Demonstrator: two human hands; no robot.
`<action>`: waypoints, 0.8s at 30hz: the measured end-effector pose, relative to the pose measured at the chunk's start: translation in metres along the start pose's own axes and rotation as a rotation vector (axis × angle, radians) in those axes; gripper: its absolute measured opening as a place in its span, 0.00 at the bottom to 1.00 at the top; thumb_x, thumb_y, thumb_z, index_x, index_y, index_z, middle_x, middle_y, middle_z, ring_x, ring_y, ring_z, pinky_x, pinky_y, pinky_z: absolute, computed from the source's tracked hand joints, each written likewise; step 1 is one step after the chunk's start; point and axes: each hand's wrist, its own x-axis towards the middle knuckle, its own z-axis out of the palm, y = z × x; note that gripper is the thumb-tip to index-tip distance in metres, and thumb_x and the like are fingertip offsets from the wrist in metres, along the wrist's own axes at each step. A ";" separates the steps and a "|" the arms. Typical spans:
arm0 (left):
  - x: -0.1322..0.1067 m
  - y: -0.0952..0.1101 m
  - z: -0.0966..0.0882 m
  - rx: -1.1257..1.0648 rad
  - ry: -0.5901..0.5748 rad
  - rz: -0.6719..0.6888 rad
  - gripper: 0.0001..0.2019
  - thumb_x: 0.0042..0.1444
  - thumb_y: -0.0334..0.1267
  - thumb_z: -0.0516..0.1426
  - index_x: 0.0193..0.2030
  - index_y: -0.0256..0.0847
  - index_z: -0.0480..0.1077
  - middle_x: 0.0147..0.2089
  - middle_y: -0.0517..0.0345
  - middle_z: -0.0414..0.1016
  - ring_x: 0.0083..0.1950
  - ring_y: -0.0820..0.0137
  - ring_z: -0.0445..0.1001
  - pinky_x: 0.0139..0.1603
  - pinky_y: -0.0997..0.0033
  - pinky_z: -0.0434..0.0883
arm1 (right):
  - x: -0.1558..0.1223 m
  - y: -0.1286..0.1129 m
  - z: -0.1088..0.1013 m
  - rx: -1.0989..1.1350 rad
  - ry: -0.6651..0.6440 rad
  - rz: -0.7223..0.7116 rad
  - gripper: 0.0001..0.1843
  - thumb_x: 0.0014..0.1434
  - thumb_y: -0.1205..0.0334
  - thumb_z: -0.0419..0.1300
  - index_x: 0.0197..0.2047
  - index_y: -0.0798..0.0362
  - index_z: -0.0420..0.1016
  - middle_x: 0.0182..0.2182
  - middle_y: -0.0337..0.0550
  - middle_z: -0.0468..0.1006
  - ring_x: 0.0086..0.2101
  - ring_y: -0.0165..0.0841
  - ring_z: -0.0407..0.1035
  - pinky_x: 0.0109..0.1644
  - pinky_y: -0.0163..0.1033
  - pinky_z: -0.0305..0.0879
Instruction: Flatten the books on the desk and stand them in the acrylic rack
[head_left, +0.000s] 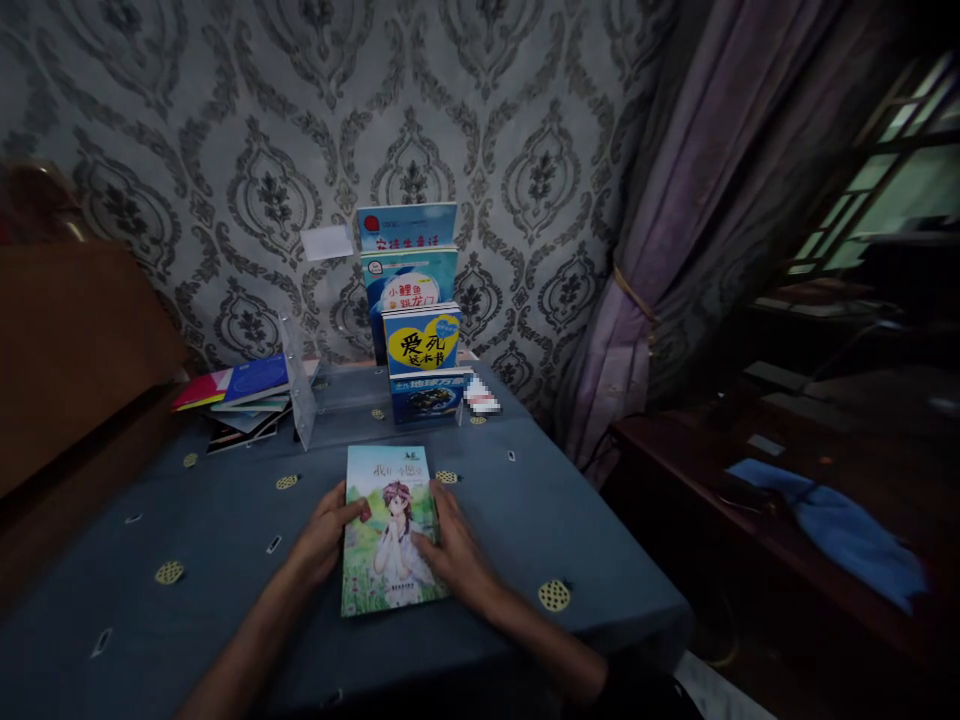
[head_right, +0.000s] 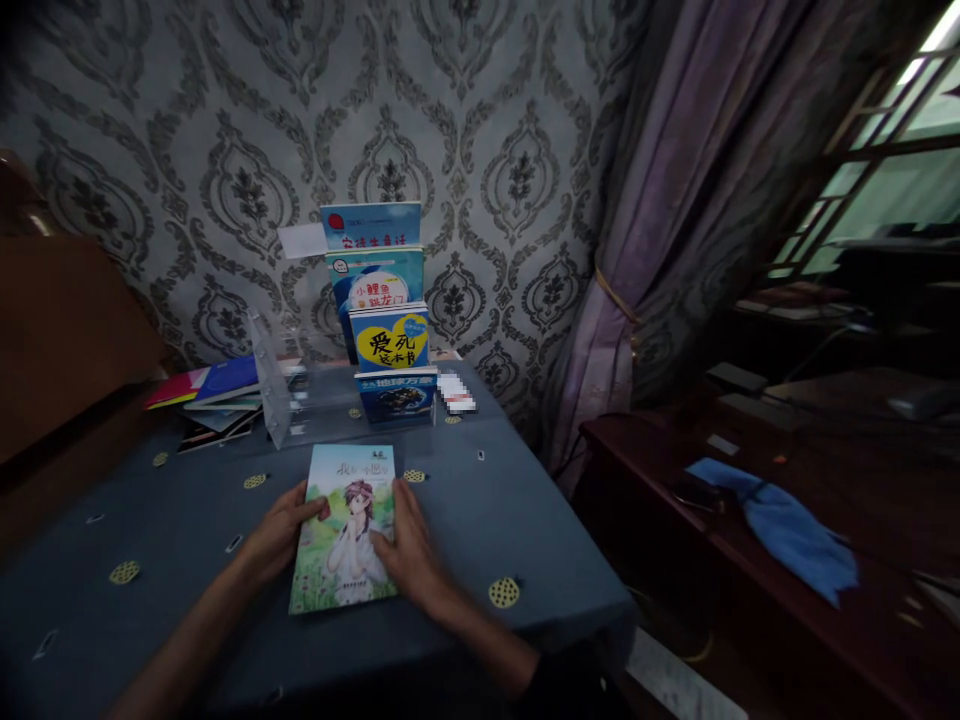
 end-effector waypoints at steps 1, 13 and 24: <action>-0.001 0.004 0.002 0.012 -0.014 0.024 0.24 0.40 0.37 0.71 0.45 0.36 0.72 0.38 0.52 0.82 0.35 0.61 0.81 0.38 0.66 0.77 | 0.007 -0.001 -0.004 0.105 0.003 0.013 0.38 0.55 0.61 0.62 0.69 0.53 0.61 0.65 0.57 0.68 0.64 0.50 0.63 0.66 0.58 0.64; 0.006 0.043 -0.032 0.885 -0.276 0.739 0.18 0.63 0.43 0.58 0.58 0.47 0.77 0.63 0.52 0.75 0.68 0.53 0.68 0.71 0.46 0.60 | 0.065 -0.036 -0.064 0.141 0.131 -0.490 0.09 0.64 0.61 0.60 0.46 0.48 0.79 0.47 0.48 0.83 0.50 0.42 0.76 0.55 0.50 0.73; -0.016 -0.032 -0.067 1.465 -0.376 0.802 0.31 0.66 0.23 0.46 0.74 0.51 0.55 0.73 0.54 0.59 0.76 0.62 0.54 0.73 0.43 0.57 | 0.023 0.007 -0.052 -0.317 -0.257 -0.639 0.18 0.68 0.72 0.51 0.53 0.52 0.77 0.50 0.55 0.81 0.56 0.42 0.73 0.57 0.51 0.74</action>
